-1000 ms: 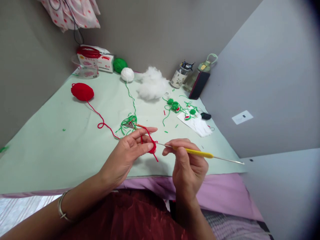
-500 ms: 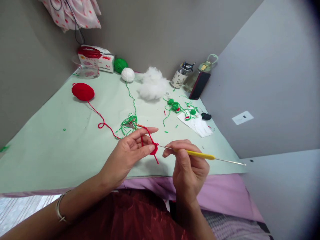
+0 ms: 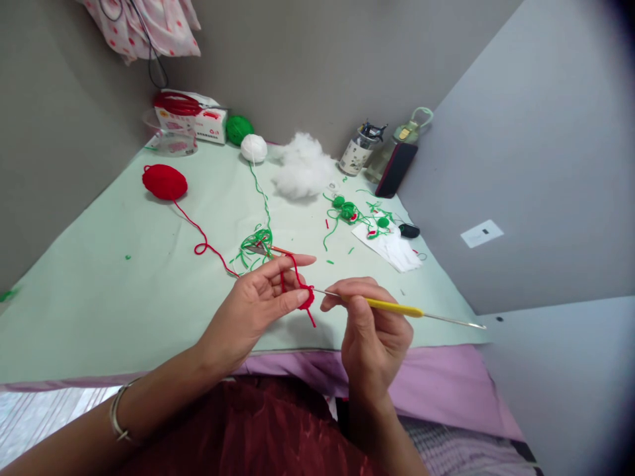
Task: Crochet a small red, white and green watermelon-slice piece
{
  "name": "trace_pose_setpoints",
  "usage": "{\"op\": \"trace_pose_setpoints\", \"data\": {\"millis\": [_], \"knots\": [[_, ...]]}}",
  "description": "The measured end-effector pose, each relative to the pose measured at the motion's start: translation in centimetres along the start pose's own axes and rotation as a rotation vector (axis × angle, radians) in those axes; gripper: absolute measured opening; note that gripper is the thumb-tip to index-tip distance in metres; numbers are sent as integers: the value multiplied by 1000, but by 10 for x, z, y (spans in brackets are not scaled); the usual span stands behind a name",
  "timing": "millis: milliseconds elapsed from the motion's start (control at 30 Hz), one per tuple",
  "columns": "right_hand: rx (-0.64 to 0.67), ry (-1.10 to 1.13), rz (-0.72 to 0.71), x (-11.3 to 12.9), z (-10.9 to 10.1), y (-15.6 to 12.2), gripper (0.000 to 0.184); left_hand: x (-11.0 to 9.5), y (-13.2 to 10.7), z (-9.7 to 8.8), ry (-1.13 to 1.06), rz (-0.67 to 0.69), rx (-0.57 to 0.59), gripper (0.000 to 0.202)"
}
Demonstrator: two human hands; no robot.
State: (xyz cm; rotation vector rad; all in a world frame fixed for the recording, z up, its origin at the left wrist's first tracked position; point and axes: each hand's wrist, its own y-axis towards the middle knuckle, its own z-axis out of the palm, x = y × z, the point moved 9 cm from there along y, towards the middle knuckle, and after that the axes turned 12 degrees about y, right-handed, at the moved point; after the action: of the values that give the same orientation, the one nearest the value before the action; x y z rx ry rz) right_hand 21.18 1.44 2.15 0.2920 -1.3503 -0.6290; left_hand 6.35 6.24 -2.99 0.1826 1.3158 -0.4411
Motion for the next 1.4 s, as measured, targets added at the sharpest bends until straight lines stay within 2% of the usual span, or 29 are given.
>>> {"op": "trace_pose_setpoints", "data": {"millis": [100, 267, 467, 567, 833, 933, 1033, 1100, 1167, 1233, 1300, 1400], "knots": [[5, 77, 54, -6, 0, 0, 20, 1, 0, 1, -52, -15, 5, 45], [10, 211, 173, -21, 0, -1, 18, 5, -1, 6, -113, -62, 32, 74], [2, 145, 112, -21, 2, -3, 18, 5, 0, 9, -198, -76, 27, 104], [3, 128, 96, -21, 1, -3, 19, 4, 0, 9, -180, -79, 31, 111], [-5, 117, 70, -22, 2, -5, 21, 3, 0, 3, -97, -69, -13, 106], [-29, 78, 39, -17, 0, -4, 21, 3, 0, 1, -98, -57, -25, 104], [19, -25, -14, -11, 4, -3, 21, 5, 0, 5, -88, -63, -4, 104], [77, -229, -130, -4, 10, -7, 23, 5, -1, 6, -70, -52, -16, 105], [105, -457, -313, 5, 17, -15, 31, 3, -2, 7, -78, -38, -28, 104], [86, -525, -445, 10, 20, -22, 38, 5, -3, 9, -133, -64, 1, 98], [53, -433, -419, 8, 16, -21, 34, 8, -3, 12, -206, -131, 47, 91], [-24, -186, -208, -5, 1, -7, 23, 12, -1, 7, -278, -205, 48, 78]]}}
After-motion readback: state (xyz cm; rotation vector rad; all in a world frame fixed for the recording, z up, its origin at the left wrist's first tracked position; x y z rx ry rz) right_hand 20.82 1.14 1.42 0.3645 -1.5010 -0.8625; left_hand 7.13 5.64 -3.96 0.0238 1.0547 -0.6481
